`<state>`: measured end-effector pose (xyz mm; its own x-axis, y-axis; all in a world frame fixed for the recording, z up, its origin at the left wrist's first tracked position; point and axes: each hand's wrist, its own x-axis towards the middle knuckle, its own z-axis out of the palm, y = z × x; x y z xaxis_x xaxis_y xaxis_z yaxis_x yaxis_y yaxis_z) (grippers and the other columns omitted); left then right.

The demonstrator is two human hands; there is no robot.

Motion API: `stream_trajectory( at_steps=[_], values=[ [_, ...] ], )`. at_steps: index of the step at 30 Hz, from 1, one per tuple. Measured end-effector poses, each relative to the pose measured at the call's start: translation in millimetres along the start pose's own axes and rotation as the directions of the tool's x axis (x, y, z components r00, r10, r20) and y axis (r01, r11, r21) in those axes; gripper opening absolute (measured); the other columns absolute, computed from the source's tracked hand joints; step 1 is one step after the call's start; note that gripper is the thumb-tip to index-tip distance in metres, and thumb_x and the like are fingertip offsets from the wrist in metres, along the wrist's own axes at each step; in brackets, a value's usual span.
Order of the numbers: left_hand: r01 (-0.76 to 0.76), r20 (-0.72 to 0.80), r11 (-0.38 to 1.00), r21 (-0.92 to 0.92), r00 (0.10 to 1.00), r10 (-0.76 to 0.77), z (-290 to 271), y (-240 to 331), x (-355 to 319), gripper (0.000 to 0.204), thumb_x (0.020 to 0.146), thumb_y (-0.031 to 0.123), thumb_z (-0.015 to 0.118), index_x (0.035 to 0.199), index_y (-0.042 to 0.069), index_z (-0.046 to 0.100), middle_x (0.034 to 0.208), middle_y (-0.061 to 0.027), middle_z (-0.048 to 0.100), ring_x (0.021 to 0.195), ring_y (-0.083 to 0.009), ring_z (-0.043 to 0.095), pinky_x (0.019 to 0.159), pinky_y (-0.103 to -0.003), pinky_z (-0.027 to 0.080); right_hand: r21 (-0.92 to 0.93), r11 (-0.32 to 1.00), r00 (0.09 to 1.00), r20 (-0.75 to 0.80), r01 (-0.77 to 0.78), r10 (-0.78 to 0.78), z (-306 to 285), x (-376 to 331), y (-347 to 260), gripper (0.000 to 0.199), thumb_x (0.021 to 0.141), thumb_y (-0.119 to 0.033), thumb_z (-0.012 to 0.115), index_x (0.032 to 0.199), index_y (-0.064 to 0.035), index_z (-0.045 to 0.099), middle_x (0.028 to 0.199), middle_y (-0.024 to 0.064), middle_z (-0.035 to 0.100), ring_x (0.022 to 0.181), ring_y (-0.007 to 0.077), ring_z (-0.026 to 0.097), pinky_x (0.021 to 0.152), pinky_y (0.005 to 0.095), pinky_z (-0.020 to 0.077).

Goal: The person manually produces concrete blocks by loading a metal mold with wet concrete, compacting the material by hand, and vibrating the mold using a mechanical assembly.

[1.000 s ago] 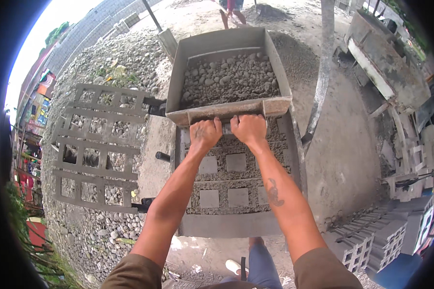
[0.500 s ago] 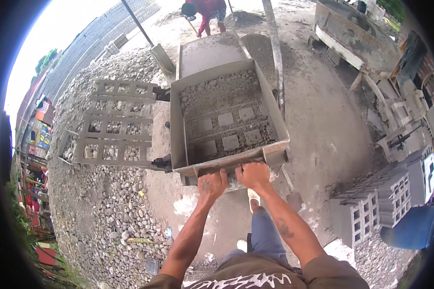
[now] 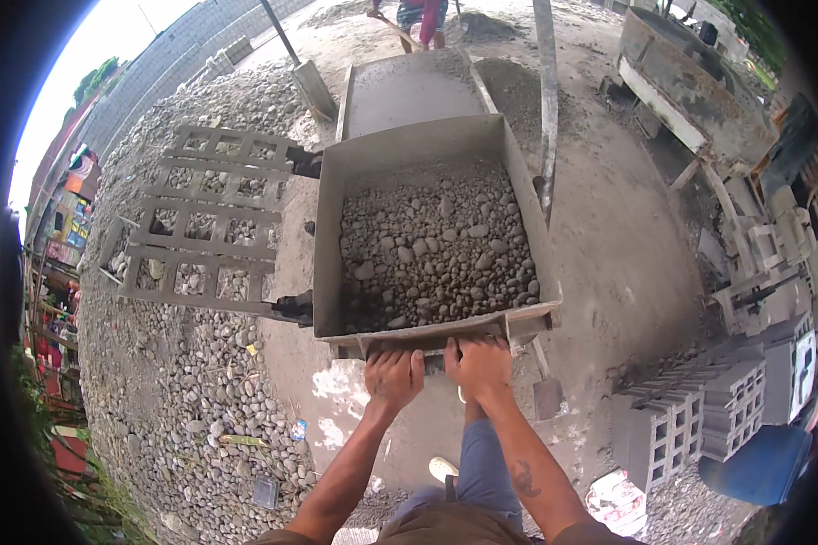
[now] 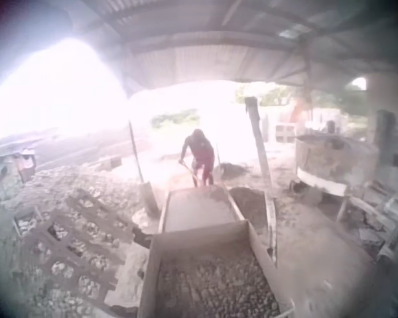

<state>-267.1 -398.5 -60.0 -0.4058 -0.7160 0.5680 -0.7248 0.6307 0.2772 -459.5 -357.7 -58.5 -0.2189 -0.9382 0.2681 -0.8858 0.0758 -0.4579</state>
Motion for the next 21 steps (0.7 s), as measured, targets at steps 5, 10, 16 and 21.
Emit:
stream_trajectory(
  at_steps=[5, 10, 16, 21],
  values=[
    [0.037, -0.009, 0.998, 0.052, 0.999, -0.037, 19.2, -17.7, 26.7, 0.032, 0.095, 0.022, 0.073, 0.065, 0.016, 0.062, 0.061, 0.0006, 0.060, 0.054, -0.0187, 0.059, 0.057, -0.036, 0.042, -0.104, 0.993, 0.989, -0.127, 0.064, -0.077, 14.9, 36.1, 3.0, 0.025, 0.084, -0.030, 0.074, 0.066, -0.0129, 0.070, 0.068, 0.0069, 0.070, 0.067, 0.0291, 0.069, 0.064, 0.0419, 0.0503],
    [0.044, -0.090, 0.991, 0.125, 0.995, -0.033, 108.5, -110.9, 186.2, 0.032, 0.098, 0.024, 0.070, 0.068, 0.016, 0.066, 0.063, -0.0027, 0.064, 0.056, -0.0225, 0.062, 0.058, -0.039, 0.044, -0.163, 0.969, 0.929, -0.294, 0.185, -0.227, 78.8, 233.2, 27.2, 0.028, 0.085, -0.032, 0.074, 0.064, -0.0144, 0.069, 0.068, 0.0060, 0.069, 0.062, 0.0270, 0.066, 0.061, 0.0394, 0.0470],
    [0.187, -0.074, 0.976, 0.113, 0.981, -0.179, 203.5, -200.7, 356.7, 0.052, 0.105, 0.034, 0.060, 0.064, 0.007, 0.075, 0.068, -0.0183, 0.074, 0.066, -0.0388, 0.075, 0.071, -0.050, 0.058, -0.090, 0.980, 0.950, -0.248, 0.175, -0.193, 133.4, 442.8, 56.6, 0.047, 0.100, -0.035, 0.059, 0.068, -0.0061, 0.079, 0.064, 0.0192, 0.072, 0.061, 0.0375, 0.071, 0.076, 0.0503, 0.0583],
    [0.331, 0.306, 0.922, 0.200, 0.873, -0.380, 167.8, -179.6, 333.1, 0.061, 0.106, 0.041, 0.050, 0.073, 0.001, 0.081, 0.077, -0.0260, 0.076, 0.075, -0.0433, 0.078, 0.080, -0.052, 0.062, -0.027, 0.996, 0.996, 0.029, 0.086, -0.085, 113.1, 403.0, 49.9, 0.053, 0.100, -0.042, 0.056, 0.074, -0.0034, 0.082, 0.071, 0.0231, 0.075, 0.067, 0.0441, 0.075, 0.070, 0.0554, 0.0608]
  ],
)
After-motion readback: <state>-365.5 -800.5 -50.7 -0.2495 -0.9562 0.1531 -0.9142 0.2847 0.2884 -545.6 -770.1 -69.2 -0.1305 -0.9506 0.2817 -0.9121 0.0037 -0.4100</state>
